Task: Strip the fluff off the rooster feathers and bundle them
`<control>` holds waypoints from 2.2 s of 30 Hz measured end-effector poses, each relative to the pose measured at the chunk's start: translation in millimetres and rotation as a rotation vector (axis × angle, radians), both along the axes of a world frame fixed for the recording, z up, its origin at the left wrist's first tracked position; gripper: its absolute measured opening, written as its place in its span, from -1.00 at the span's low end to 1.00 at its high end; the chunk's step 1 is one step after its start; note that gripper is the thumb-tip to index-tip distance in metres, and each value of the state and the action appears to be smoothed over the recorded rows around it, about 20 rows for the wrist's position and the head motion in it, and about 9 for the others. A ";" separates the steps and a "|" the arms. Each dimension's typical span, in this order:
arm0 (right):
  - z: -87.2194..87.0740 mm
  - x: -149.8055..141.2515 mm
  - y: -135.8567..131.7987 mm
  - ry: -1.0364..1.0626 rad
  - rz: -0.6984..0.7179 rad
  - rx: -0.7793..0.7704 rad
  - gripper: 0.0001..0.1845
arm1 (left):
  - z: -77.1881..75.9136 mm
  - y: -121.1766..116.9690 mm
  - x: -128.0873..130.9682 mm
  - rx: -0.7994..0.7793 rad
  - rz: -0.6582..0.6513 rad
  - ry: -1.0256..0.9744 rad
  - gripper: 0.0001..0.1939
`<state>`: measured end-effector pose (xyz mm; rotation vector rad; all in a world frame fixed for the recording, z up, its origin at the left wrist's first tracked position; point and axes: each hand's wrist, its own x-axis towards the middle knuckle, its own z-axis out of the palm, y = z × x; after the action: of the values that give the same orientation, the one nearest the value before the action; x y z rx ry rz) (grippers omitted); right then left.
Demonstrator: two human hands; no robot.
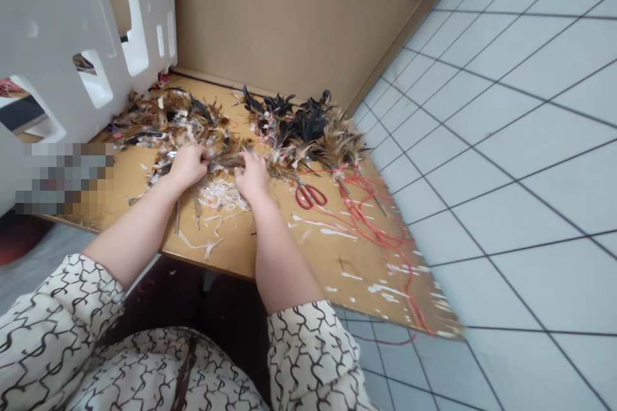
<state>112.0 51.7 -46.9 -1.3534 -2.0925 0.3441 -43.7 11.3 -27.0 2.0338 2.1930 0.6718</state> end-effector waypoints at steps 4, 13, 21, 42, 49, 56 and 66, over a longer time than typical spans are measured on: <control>1.2 -1.6 -2.2 -0.115 0.021 -0.016 -0.48 | 5.9 -4.8 -1.0 -0.107 -0.022 -0.043 -0.68; 1.4 -7.1 -8.2 0.049 0.070 -0.039 -0.81 | 7.4 -4.7 -7.7 -0.076 0.006 -0.404 -0.79; 5.4 -7.7 -9.0 0.476 0.064 -0.161 -0.88 | 7.6 -2.9 2.2 0.099 0.000 -0.959 -0.87; 14.8 -10.8 -21.0 0.380 0.113 -0.256 -0.90 | 6.3 -2.8 8.2 0.124 -0.023 -1.255 -0.87; 11.6 -1.6 -8.3 0.663 -0.082 -0.331 -0.92 | 5.7 -1.0 5.6 0.188 0.035 -1.298 -0.88; 23.2 1.6 -10.2 1.159 -0.126 -0.645 -0.84 | 0.1 2.1 5.0 0.255 0.086 -1.205 -0.90; 22.7 5.1 -8.0 1.221 0.001 -0.727 -0.77 | -11.3 3.7 2.4 0.293 0.151 -0.603 -0.72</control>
<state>117.1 43.7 -24.1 -1.0070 -0.9270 1.5669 -41.2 15.0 -38.3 1.4827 1.9674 1.4700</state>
